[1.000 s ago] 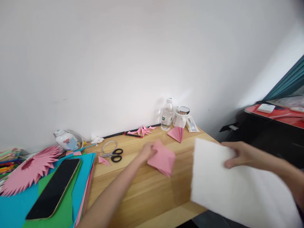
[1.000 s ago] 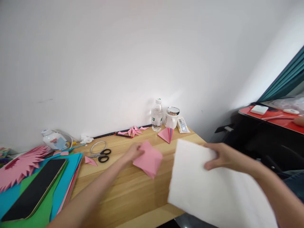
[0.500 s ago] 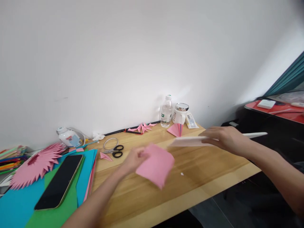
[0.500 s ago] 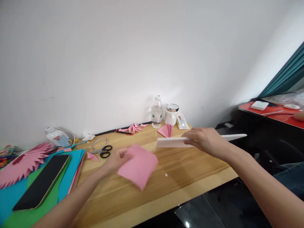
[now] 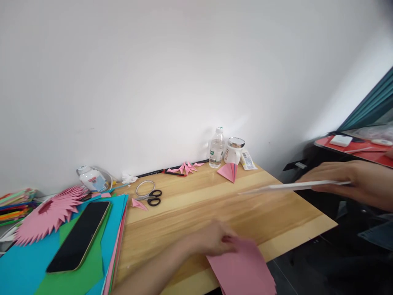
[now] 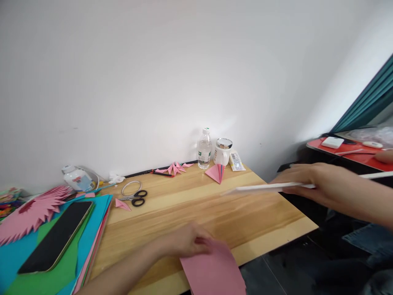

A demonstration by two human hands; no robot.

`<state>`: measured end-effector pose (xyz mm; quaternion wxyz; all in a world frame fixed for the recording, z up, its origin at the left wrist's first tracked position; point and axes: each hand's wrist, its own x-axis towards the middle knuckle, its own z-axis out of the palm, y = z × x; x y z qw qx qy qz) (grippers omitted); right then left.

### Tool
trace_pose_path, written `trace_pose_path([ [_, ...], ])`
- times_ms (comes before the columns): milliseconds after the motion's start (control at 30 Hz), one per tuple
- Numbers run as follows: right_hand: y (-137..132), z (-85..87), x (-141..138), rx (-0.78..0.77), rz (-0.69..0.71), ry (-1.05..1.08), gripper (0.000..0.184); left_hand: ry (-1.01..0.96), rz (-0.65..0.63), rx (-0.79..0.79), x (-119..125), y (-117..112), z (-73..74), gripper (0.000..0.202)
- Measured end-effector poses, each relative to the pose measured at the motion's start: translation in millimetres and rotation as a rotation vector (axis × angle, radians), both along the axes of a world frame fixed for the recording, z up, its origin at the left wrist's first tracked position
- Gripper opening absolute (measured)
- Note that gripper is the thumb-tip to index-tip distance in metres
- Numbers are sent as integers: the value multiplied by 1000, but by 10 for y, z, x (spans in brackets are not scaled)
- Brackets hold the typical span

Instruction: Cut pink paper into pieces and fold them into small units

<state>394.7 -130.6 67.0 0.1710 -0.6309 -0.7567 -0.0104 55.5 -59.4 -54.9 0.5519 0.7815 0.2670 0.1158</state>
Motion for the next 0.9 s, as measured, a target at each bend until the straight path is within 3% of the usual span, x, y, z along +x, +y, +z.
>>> trace_pose_path([
  [100, 99, -138, -261, -59, 146, -47, 32, 10, 372, -4, -436, 176, 66, 12],
  [233, -24, -595, -434, -75, 183, -98, 43, 12, 707, 21, -1096, 492, 103, 16],
  [333, -167, -913, -412, -147, 243, -120, 55, -6, 838, 33, -1377, 520, 46, 25],
  [467, -317, -1274, -341, -263, 203, -74, 73, -39, 1002, 86, -1606, 530, -54, 24],
  [600, -412, -1549, -239, -284, 229, -34, 77, -132, 1169, 129, -1803, 639, -96, 29],
  [700, -403, -1551, -218, -315, 271, 0, 71, -214, 1209, 83, -1757, 625, -94, 43],
  [767, -309, -1403, -335, -320, 236, 47, 54, -260, 1181, 9, -1605, 545, -75, 51],
  [833, -113, -1183, -609, -315, 177, 155, 24, -375, 1131, -156, -1403, 442, -41, 54],
  [900, 174, -996, -1032, -319, 117, 351, 25, -470, 1107, -297, -1210, 351, 0, 53],
])
